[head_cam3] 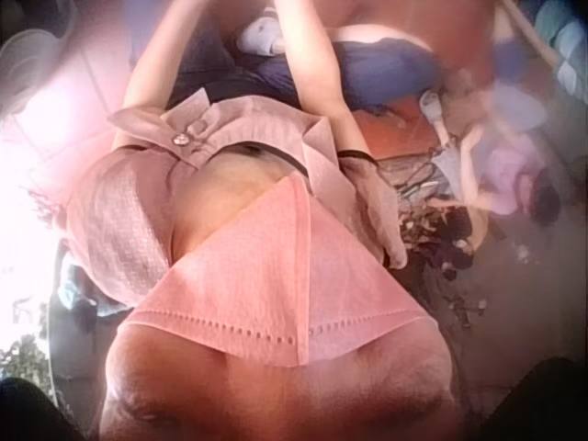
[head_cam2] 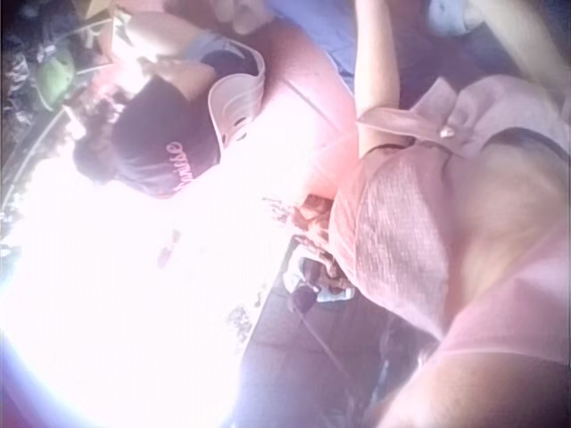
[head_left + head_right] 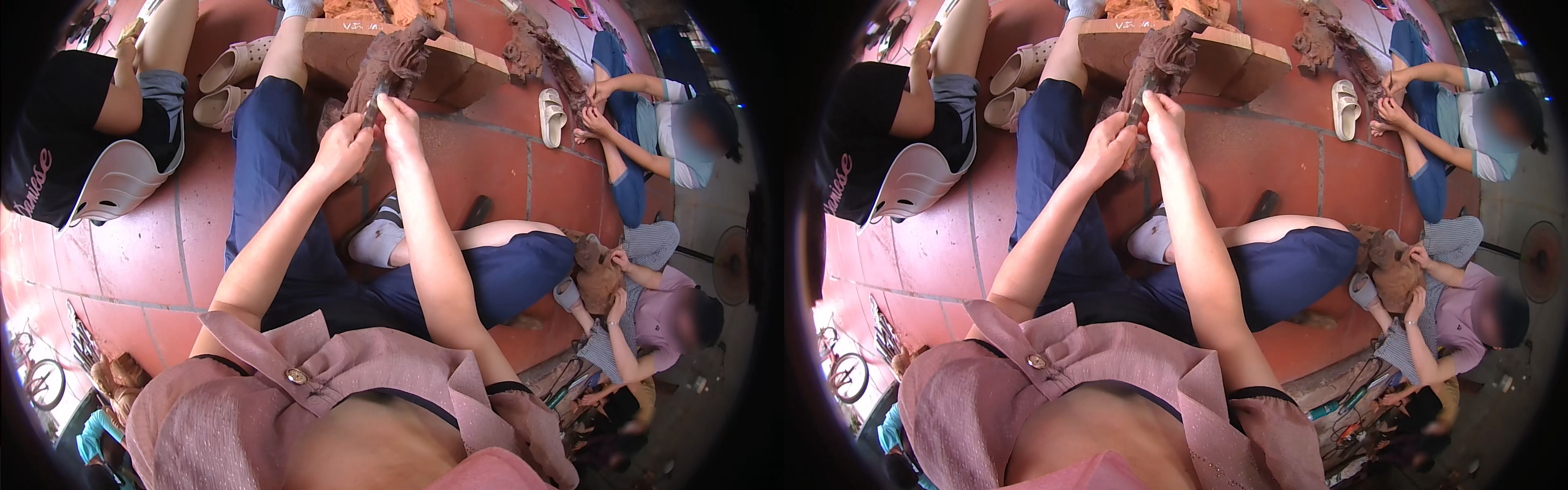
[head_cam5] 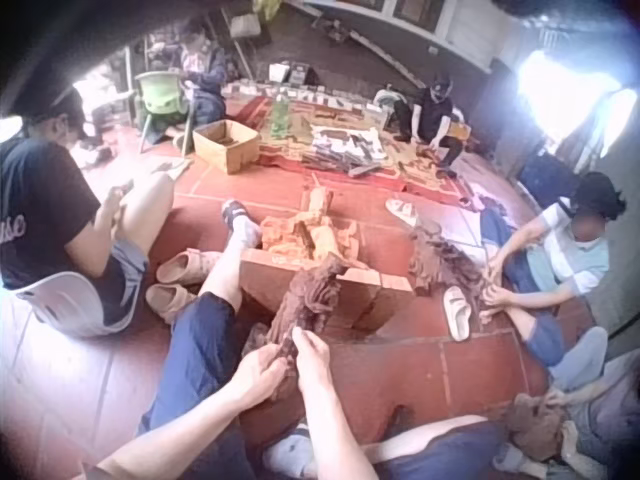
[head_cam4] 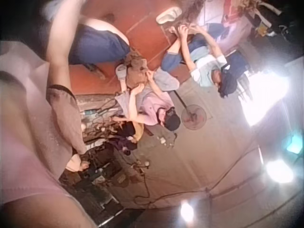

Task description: The person sits on the floor and uses a small metal tool to carve and shape a brown clay sculpture mounted on a wooden block. They repeatedly scrape and refine the surface of the clay, rotating the piece as needed to access different areas.

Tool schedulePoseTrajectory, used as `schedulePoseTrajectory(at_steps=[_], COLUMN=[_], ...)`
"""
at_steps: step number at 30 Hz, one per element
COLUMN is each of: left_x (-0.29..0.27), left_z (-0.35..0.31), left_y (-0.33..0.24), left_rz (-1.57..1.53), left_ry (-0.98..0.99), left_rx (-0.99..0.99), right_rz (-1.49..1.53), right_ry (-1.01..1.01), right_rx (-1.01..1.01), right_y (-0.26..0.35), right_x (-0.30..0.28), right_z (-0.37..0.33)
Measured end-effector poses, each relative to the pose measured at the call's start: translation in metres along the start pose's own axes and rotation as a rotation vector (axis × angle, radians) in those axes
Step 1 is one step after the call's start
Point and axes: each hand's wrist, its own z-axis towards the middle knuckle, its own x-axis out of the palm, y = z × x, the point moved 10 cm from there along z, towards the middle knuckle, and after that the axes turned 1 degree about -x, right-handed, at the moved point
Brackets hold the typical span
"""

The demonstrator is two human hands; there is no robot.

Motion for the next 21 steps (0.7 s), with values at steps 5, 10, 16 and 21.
schedulePoseTrajectory(at_steps=[5, 10, 16, 21], left_x=[-0.005, 0.001, -0.003, 0.01], left_z=[0.009, -0.006, 0.012, -0.005], left_y=[-0.012, 0.007, -0.008, 0.001], left_rz=[0.018, -0.067, 0.11, -0.068], left_ry=[0.024, 0.053, -0.03, 0.135], left_rx=[0.024, -0.075, 0.152, -0.079], right_rz=[0.088, 0.073, 0.137, 0.088], right_ry=[0.038, -0.009, 0.072, 0.042], right_rx=[-0.056, 0.002, -0.059, 0.026], right_y=[0.006, -0.013, 0.008, -0.011], right_x=[0.005, -0.002, 0.006, -0.014], right_z=[0.01, -0.003, 0.01, -0.003])
